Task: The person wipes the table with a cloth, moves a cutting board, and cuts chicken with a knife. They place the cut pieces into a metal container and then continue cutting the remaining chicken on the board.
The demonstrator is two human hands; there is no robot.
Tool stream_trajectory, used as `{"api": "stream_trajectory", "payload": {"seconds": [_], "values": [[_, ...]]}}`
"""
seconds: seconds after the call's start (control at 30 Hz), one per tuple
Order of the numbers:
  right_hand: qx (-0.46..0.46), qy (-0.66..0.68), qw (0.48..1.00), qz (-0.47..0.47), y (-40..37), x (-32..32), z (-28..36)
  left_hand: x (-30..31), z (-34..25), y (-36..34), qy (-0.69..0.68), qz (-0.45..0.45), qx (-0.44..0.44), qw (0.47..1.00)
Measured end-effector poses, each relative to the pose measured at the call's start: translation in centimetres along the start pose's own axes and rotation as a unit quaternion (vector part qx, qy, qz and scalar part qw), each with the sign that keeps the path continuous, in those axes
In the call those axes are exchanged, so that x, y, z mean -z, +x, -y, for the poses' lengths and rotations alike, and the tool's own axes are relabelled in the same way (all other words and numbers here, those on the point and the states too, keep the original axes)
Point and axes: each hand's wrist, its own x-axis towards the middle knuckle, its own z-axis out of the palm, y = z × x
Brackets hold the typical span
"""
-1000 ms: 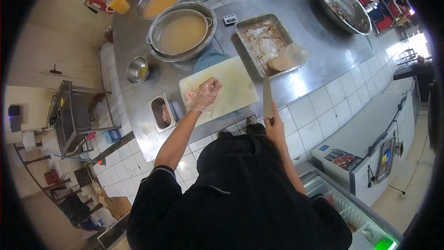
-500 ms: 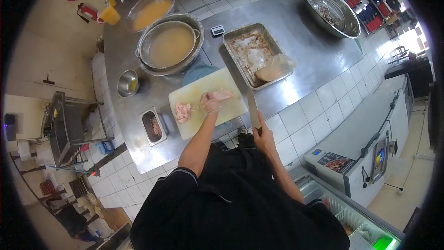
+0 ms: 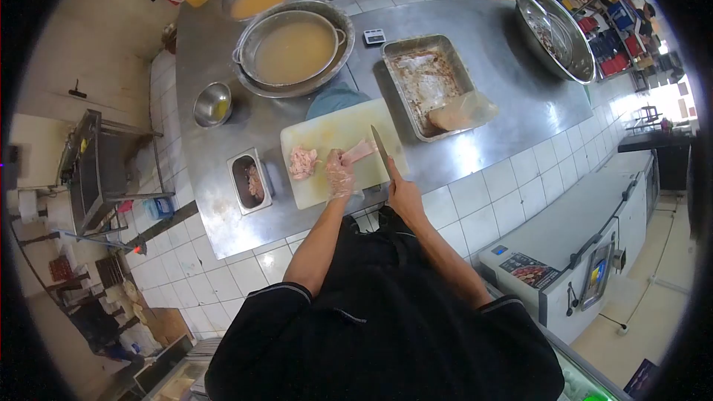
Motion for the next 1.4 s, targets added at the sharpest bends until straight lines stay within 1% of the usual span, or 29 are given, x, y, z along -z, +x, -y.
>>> {"api": "stream_trajectory", "payload": {"seconds": [0.07, 0.1, 0.17, 0.2, 0.27, 0.3, 0.37, 0.4, 0.47, 0.5, 0.63, 0.77, 0.87, 0.97, 1.0, 1.07, 1.2, 1.3, 1.4], "values": [[0.004, -0.02, 1.0, -0.004, -0.1, -0.7, -0.6, 1.1, 0.3, -0.3, 0.049, 0.031, 0.0, 0.998], [0.006, -0.03, 1.0, -0.007, -0.3, -1.0, -0.8, 1.9, -0.3, -0.3, 0.084, 0.019, -0.037, 0.996], [-0.025, -0.045, 0.998, -0.02, -0.8, -1.1, -0.1, 3.3, -2.0, -0.2, 0.151, -0.003, -0.11, 0.982], [-0.04, -0.052, 0.997, -0.028, -0.8, -1.1, 0.4, 3.1, -2.1, 0.0, 0.116, -0.003, -0.132, 0.984], [-0.014, -0.036, 0.999, -0.034, -1.1, -1.1, 1.4, 2.3, -2.6, 0.1, 0.045, 0.0, -0.173, 0.984], [-0.002, -0.028, 0.999, -0.038, -1.2, -1.2, 1.7, 2.4, -3.3, 0.4, 0.043, 0.042, -0.194, 0.979], [-0.013, -0.04, 0.999, -0.012, -1.2, -1.7, 1.6, 3.1, -4.8, 1.1, 0.039, 0.128, -0.233, 0.963], [-0.019, -0.046, 0.999, 0.001, -1.3, -2.0, 1.6, 2.5, -3.3, 1.1, 0.032, 0.136, -0.231, 0.963], [-0.06, -0.048, 0.997, -0.011, -1.4, -1.9, 1.9, 0.3, 0.8, 1.0, 0.018, 0.153, -0.227, 0.962], [-0.08, -0.05, 0.995, -0.016, -1.4, -1.9, 2.1, 0.2, 0.8, 1.2, 0.012, 0.148, -0.232, 0.961], [-0.035, -0.024, 0.998, -0.041, -0.4, -2.9, 2.6, 0.4, 1.1, 1.1, -0.006, 0.14, -0.244, 0.96], [-0.016, -0.051, 0.998, -0.043, 4.0, -4.4, 3.2, -0.3, 1.1, 1.3, 0.02, 0.131, -0.22, 0.966], [-0.014, -0.07, 0.996, -0.047, 7.5, -4.6, 4.2, -0.1, 0.9, 1.6, -0.012, 0.118, -0.23, 0.966], [-0.006, -0.099, 0.994, -0.055, 9.5, -6.1, 4.2, 1.4, -0.1, 2.0, -0.035, 0.181, -0.194, 0.964], [-0.003, -0.11, 0.992, -0.057, 9.6, -6.4, 4.2, 1.3, 0.0, 1.9, -0.039, 0.179, -0.193, 0.964], [-0.006, -0.091, 0.994, -0.055, 9.3, -6.7, 3.9, 0.8, 0.4, 2.1, -0.046, 0.176, -0.188, 0.965], [-0.002, -0.062, 0.996, -0.061, 9.1, -6.6, 4.2, 0.6, 0.5, 2.2, 0.003, 0.17, -0.209, 0.963], [-0.045, -0.053, 0.997, -0.025, 8.1, -6.4, 4.7, -0.1, 1.4, 1.8, 0.015, 0.156, -0.217, 0.963], [-0.079, -0.072, 0.994, 0.0, 6.6, -6.4, 4.7, -0.5, 1.9, 1.6, 0.011, 0.146, -0.224, 0.963]]}}
